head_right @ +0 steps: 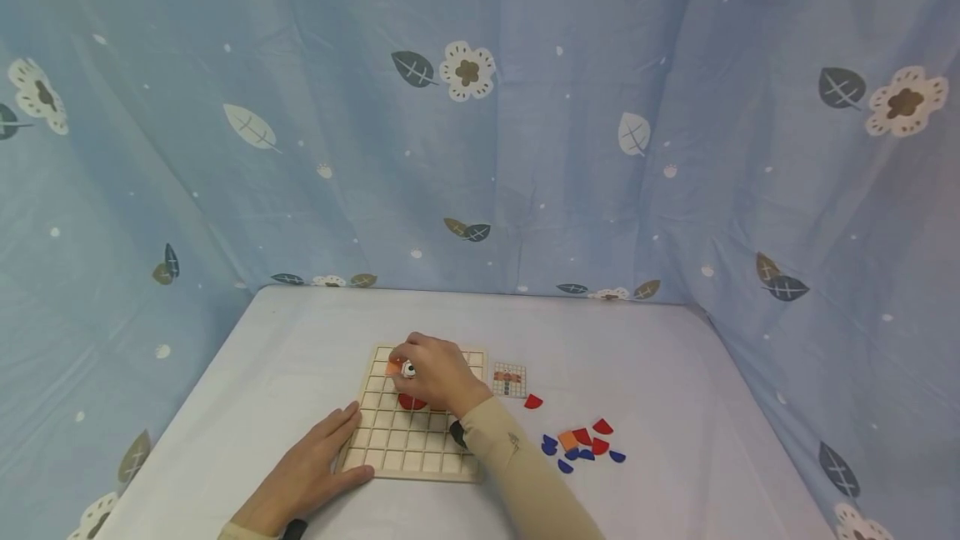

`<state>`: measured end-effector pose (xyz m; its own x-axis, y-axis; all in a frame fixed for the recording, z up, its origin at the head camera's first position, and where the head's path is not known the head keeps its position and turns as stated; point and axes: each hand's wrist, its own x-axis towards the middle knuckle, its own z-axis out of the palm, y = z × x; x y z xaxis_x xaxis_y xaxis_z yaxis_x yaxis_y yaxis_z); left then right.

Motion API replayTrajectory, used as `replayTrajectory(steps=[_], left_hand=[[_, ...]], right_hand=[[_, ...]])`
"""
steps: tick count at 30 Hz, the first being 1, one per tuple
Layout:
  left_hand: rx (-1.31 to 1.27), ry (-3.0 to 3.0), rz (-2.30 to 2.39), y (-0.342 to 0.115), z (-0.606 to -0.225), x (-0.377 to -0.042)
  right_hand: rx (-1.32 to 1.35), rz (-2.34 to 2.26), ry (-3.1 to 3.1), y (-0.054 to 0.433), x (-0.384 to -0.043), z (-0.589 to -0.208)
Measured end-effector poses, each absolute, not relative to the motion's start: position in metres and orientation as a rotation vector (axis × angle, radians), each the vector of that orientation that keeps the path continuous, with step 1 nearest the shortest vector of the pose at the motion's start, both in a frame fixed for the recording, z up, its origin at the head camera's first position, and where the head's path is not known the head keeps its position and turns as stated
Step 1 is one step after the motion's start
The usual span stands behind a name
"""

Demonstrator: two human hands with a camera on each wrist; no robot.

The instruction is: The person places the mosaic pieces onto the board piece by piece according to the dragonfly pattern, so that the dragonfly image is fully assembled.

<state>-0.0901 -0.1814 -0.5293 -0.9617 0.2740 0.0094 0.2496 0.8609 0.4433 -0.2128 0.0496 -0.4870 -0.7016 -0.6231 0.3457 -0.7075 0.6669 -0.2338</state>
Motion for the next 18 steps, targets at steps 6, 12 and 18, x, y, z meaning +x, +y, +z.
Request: replayTrajectory(steps=[6, 12, 18], left_hand=[[0.413, 2.967, 0.707, -0.181, -0.529, -0.090], [0.411, 2.960, 0.696, -0.182, -0.529, -0.092], [0.422, 2.951, 0.696, -0.182, -0.528, -0.091]], right_hand=[[1.043, 0.495, -2.754, 0.039, -0.217, -0.498], [1.033, 0.470, -2.814, 0.031, -0.218, -0.505], [1.030, 0.386, -2.865, 0.025, -0.220, -0.510]])
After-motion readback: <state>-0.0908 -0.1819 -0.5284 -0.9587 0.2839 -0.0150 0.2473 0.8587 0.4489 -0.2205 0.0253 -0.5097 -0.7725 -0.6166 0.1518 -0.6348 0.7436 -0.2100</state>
